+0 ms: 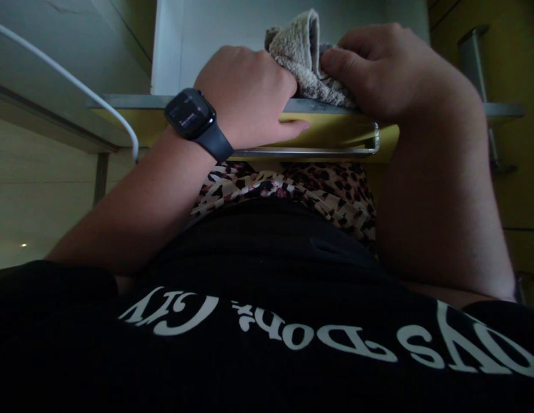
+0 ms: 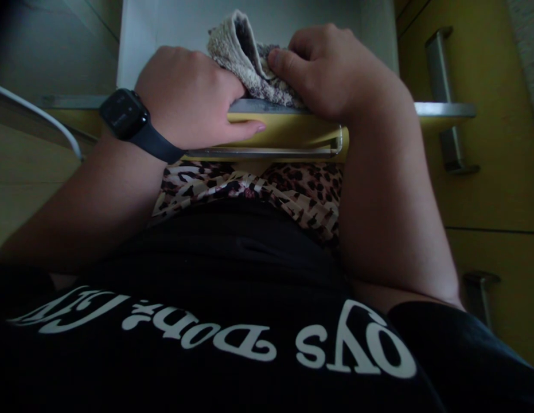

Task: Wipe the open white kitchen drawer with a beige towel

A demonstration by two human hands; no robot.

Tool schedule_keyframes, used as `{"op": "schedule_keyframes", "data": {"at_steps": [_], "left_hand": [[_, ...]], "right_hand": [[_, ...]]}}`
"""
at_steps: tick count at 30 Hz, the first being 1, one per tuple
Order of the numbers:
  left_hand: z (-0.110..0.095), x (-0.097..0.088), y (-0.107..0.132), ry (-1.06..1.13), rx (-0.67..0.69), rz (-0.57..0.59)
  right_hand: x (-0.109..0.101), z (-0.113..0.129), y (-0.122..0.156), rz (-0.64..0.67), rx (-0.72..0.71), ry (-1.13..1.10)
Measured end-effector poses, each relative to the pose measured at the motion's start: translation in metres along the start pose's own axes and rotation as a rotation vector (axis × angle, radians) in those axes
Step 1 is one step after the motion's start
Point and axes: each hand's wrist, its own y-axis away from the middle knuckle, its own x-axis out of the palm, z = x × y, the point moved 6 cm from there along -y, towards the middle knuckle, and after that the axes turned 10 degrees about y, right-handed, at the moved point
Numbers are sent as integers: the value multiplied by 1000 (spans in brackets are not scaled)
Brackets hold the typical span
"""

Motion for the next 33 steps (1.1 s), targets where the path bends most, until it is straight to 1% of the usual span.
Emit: {"op": "schedule_keyframes", "data": {"at_steps": [10, 21, 33], "left_hand": [[-1, -1, 0, 6, -2, 3], [1, 0, -1, -9, -11, 2], [-1, -1, -1, -4, -14, 12]], "right_hand": [[1, 0, -1, -18, -26, 5], [1, -1, 0, 1, 8, 3], [1, -1, -1, 9, 12, 8]]}}
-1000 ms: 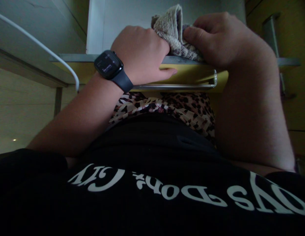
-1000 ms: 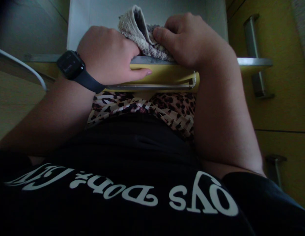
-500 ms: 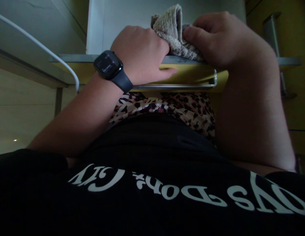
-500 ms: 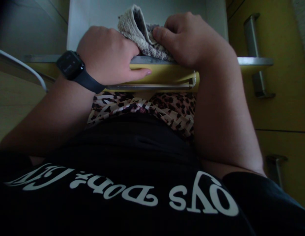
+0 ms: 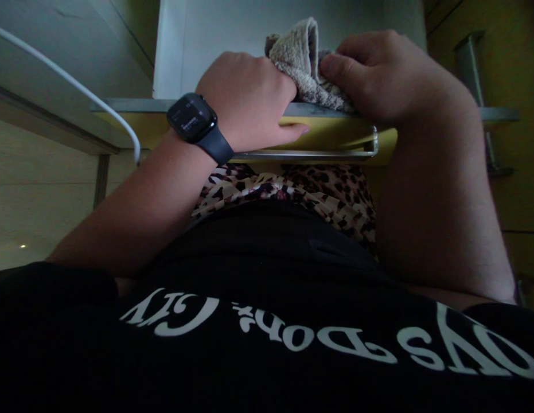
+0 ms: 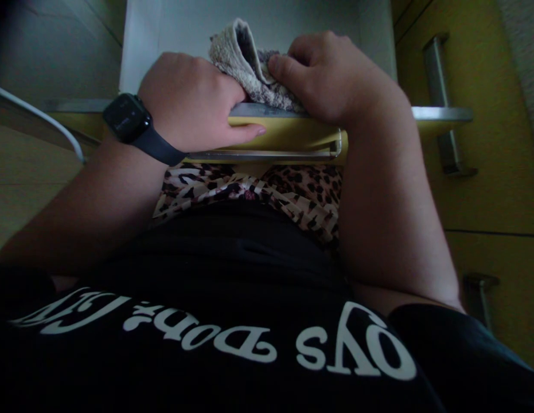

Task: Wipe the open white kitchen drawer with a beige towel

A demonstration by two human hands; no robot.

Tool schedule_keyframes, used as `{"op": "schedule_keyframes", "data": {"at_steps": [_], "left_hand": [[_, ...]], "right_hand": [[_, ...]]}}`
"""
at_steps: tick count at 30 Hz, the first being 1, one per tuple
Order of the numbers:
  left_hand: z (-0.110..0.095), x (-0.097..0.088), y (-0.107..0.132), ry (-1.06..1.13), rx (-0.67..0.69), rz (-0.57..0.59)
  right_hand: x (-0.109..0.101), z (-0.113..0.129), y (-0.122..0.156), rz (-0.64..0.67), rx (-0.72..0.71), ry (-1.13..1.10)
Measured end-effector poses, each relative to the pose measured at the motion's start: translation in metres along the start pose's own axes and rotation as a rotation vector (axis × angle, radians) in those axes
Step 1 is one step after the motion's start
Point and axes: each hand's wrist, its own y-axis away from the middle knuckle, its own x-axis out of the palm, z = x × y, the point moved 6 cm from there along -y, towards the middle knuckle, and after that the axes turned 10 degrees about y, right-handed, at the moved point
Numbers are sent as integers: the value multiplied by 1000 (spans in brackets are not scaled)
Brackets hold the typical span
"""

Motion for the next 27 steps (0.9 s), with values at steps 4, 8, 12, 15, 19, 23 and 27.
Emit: {"op": "schedule_keyframes", "data": {"at_steps": [4, 8, 12, 15, 19, 23, 27], "left_hand": [[1, 1, 0, -2, -8, 8], [2, 1, 1, -10, -8, 4], [3, 3, 0, -19, -16, 8], [4, 3, 0, -22, -26, 10], [3, 1, 1, -13, -26, -1], [2, 1, 1, -3, -29, 4], [1, 0, 1, -12, -20, 2]], "right_hand": [[0, 0, 0, 2, -15, -2], [0, 1, 0, 7, -20, -10], [1, 1, 1, 14, 7, -17], [0, 1, 1, 14, 11, -11], [-1, 2, 0, 11, -7, -10], [-2, 1, 0, 2, -1, -1], [-1, 0, 0, 0, -2, -3]]}}
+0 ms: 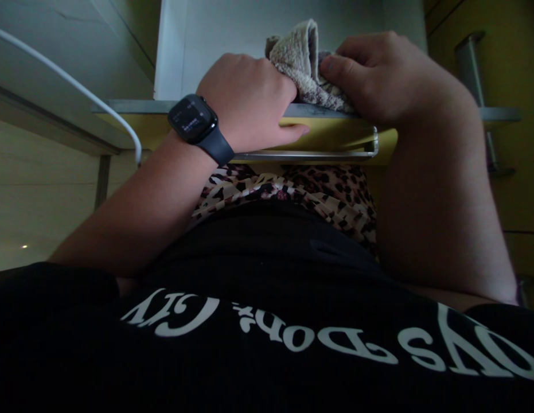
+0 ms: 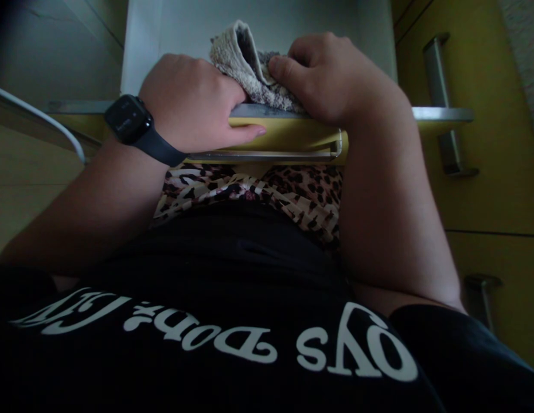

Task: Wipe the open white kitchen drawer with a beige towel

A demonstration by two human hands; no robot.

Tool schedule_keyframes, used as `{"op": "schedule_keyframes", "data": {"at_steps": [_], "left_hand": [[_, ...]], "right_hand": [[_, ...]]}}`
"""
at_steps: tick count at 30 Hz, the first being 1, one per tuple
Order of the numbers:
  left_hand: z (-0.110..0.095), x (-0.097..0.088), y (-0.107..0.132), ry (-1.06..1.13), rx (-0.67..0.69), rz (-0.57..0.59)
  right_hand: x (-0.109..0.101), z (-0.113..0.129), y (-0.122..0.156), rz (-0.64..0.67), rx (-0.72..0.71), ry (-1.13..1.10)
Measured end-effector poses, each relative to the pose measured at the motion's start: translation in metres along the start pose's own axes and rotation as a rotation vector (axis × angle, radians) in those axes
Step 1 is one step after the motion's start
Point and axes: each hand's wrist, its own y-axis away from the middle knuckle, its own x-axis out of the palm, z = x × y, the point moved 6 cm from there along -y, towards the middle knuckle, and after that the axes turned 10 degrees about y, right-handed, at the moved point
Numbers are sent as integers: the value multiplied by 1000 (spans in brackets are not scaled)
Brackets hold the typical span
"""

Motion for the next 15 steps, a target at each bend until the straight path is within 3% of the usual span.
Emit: {"op": "schedule_keyframes", "data": {"at_steps": [15], "left_hand": [[1, 0, 0, 4, 14, 0]], "right_hand": [[0, 2, 0, -20, -23, -2]]}}
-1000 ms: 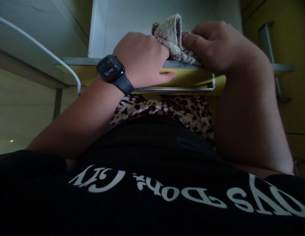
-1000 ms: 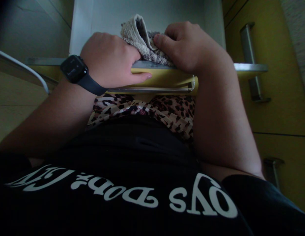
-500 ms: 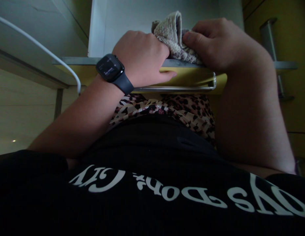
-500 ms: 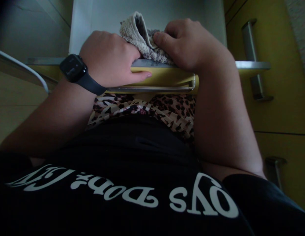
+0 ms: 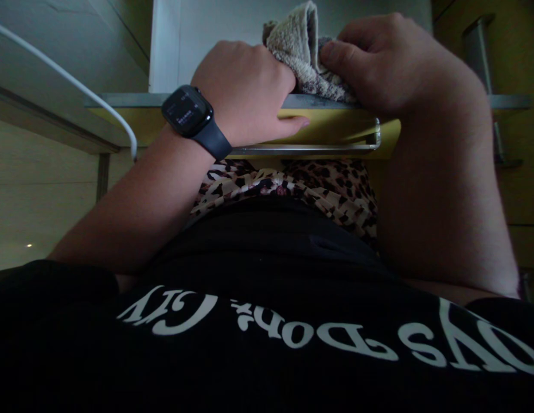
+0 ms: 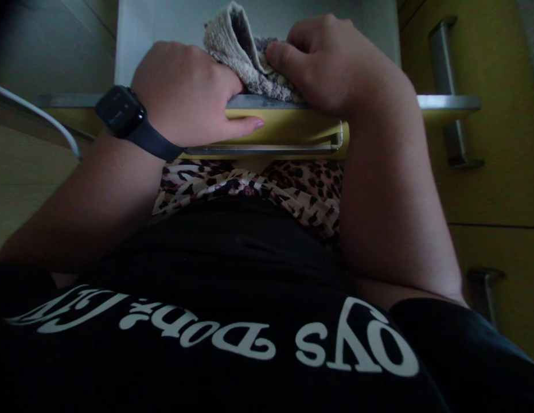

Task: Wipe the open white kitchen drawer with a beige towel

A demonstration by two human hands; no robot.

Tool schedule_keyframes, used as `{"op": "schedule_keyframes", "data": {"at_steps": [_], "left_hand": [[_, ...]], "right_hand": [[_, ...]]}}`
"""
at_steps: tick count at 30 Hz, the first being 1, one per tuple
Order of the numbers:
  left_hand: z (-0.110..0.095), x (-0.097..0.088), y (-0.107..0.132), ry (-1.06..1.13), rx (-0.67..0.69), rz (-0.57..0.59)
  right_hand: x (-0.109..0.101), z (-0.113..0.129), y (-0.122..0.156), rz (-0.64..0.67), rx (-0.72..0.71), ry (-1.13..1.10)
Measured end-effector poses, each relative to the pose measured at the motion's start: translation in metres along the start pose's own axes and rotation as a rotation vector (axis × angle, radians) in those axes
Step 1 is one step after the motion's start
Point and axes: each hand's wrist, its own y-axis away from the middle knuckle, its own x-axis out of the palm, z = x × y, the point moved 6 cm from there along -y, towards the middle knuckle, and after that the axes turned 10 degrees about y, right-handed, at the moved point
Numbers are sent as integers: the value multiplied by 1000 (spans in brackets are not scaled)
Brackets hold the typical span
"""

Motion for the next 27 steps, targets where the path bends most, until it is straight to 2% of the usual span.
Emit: {"op": "schedule_keyframes", "data": {"at_steps": [27], "left_hand": [[1, 2, 0, -5, -34, 9]], "right_hand": [[0, -2, 0, 12, 23, 1]]}}
